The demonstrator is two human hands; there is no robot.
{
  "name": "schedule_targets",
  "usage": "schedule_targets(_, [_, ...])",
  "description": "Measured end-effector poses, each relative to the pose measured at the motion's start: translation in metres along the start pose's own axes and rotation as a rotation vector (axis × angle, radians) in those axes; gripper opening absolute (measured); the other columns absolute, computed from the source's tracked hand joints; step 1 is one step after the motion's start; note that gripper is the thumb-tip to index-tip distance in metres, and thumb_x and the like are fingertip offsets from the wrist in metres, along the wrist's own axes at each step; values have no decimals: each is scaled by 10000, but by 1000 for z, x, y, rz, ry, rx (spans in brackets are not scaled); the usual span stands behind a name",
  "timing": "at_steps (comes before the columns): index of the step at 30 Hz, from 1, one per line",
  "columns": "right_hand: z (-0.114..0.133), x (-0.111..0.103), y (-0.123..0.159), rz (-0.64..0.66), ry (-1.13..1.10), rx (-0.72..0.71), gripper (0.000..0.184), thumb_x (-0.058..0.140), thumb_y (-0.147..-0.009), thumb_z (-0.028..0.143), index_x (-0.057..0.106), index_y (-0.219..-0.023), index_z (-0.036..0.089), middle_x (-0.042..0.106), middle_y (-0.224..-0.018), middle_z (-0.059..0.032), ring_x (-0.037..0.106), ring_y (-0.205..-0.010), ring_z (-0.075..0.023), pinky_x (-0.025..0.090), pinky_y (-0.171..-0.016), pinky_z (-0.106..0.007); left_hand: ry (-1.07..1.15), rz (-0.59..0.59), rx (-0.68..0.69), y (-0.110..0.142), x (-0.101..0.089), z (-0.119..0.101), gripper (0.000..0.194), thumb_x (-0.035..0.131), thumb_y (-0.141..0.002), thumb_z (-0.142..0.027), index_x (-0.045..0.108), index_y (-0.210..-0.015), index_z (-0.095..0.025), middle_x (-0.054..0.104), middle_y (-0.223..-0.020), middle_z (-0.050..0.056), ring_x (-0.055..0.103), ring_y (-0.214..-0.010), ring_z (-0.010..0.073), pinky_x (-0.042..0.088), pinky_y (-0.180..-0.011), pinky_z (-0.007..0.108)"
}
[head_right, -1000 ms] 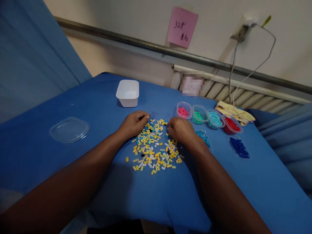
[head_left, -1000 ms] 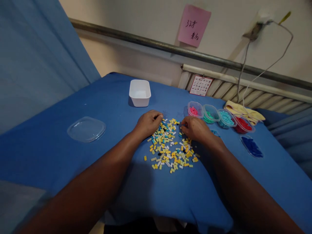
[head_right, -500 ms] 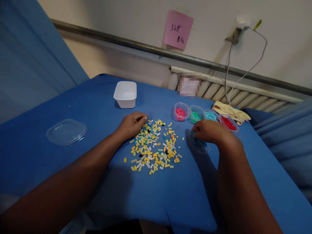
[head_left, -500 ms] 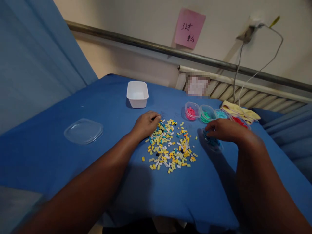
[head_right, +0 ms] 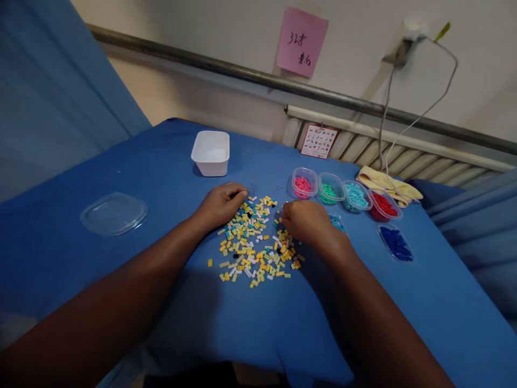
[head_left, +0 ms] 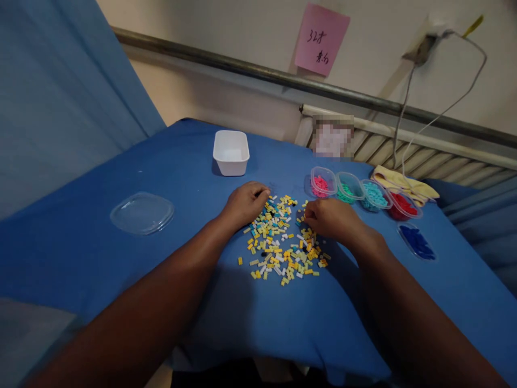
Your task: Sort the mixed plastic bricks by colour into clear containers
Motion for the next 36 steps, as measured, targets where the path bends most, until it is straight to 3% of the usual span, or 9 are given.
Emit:
schedule_targets(8, [-2,0,2,-16,0,14,249,591,-905,216,771,-1077,228,797,-985,-93,687,-846,-241,284,-622,-322,11,-3,-5,1,-1,-2,308,520,-994,-386,763,-915,-215,794,-1081,70,721,-1051,256,547,-952,383])
schedule_targets(13, [18,-4,4,-46,-53,-124,344,592,-919,215,782,-1194,292,816,-1079,-37,706,-899,-209,347,-672,-299,12,-9,-1,1,-1,-1,292,529,-995,-382,766,-930,-223,797,-1099,63,724,-1073,252,545,-979,377])
schedule_targets(18, [35,3,3,-69,-57,-223,343,562,-931,187,824,-1140,264,820,-1142,-80,723,-952,-234,374,-688,-301,2,-9,20,0,1,1,298,527,-1004,-389,767,-942,-223,797,-1098,65,722,-1073,253,549,-978,379])
schedule_targets(22, [34,1,4,-77,-81,-244,283,586,-909,184,803,-1078,251,819,-1056,-71,704,-855,-213,352,-650,-296,0,-6,4,1,0,0,295,525,-1000,-384,764,-941,-223,799,-1111,70,721,-1082,258,550,-990,392])
schedule_targets(25, [9,-14,10,-94,-118,-200,245,618,-885,201,786,-1059,245,809,-974,-52,680,-800,-197,353,-646,-289,1,2,-11,1,-1,-2,303,521,-996,-384,762,-914,-220,798,-1098,74,721,-1067,260,553,-980,390])
schedule_targets(29, [-59,-33,25,-104,-101,24,212,631,-856,203,791,-988,248,797,-915,-29,674,-776,-193,371,-647,-289,8,5,5,1,-1,-2,305,517,-992,-384,756,-904,-218,792,-1078,71,719,-1043,256,550,-952,378])
schedule_targets(32, [-99,-26,34,-13,-77,136,147,642,-865,264,788,-882,257,786,-874,-20,673,-758,-196,374,-629,-295,-1,12,24,-1,0,-2,313,513,-994,-392,743,-872,-218,785,-1039,68,711,-1032,252,544,-940,370])
schedule_targets(36, [-119,-6,35,90,-112,142,168,638,-881,291,800,-853,255,792,-866,-14,693,-761,-192,397,-635,-294,-8,5,25,-2,0,-1,315,514,-993,-390,740,-860,-215,782,-1017,71,706,-1011,246,542,-944,371])
Point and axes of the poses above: each hand's wrist, its own y-axis away from the middle knuckle, its own x-axis out of the palm, z = x × y, the point moved 9 cm from there along -y, towards the middle knuckle
